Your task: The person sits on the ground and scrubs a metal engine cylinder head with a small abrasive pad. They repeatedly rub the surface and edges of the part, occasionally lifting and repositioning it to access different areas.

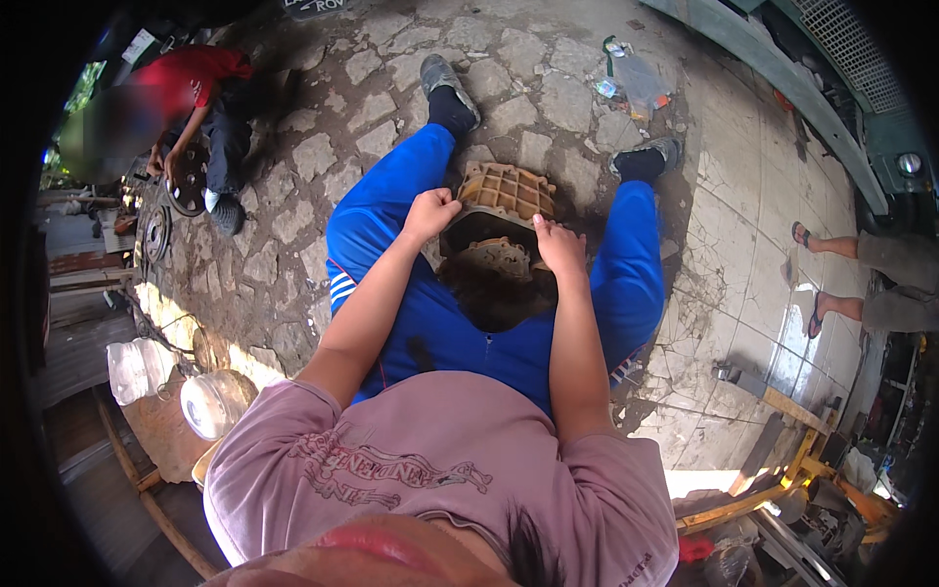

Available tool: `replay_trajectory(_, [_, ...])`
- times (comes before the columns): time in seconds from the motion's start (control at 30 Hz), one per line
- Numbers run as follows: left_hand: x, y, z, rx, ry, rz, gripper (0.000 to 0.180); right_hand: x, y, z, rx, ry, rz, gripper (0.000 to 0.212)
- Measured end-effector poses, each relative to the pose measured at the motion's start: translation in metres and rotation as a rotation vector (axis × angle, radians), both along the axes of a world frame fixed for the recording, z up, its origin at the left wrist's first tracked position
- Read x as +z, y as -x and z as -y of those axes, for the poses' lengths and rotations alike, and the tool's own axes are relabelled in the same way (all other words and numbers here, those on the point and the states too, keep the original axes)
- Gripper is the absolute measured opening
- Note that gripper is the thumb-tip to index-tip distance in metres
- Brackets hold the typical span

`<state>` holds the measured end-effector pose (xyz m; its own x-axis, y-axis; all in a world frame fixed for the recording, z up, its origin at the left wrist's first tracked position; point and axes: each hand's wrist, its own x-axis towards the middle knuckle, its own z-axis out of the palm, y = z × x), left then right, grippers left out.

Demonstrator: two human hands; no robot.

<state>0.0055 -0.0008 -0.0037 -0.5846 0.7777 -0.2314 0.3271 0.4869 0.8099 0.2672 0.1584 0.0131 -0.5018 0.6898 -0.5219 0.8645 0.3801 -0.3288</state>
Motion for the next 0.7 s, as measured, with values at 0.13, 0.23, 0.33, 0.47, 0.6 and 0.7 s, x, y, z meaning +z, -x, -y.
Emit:
replay_trajectory(0.13, [-0.001,-0.005,-0.002,0.088,-0.115,-0.026,0.017,0.004,0.000,0.003,-0.052,0.015,-0.029,0.075])
replay_trajectory(0.23, [-0.012,0.004,-0.003,0.138,-0.164,-0.072,0.026,0.006,0.006,-0.001,-0.056,0.036,-0.025,0.074])
replay_trajectory(0.33, [-0.013,0.003,-0.001,0.101,-0.142,-0.047,0.031,-0.002,-0.002,0.008,-0.044,0.006,-0.072,0.075])
replay_trajectory(0.47, [0.017,-0.007,-0.008,0.144,-0.097,-0.025,0.034,-0.012,-0.005,-0.003,-0.106,0.072,-0.047,0.076])
replay_trajectory(0.6, [0.014,-0.007,-0.006,0.125,-0.085,0.001,0.035,0.003,0.002,0.003,-0.082,0.025,-0.062,0.077])
replay_trajectory(0.7, [0.002,0.000,-0.008,0.089,-0.055,0.000,0.036,-0.018,-0.001,-0.002,-0.107,-0.006,-0.044,0.076])
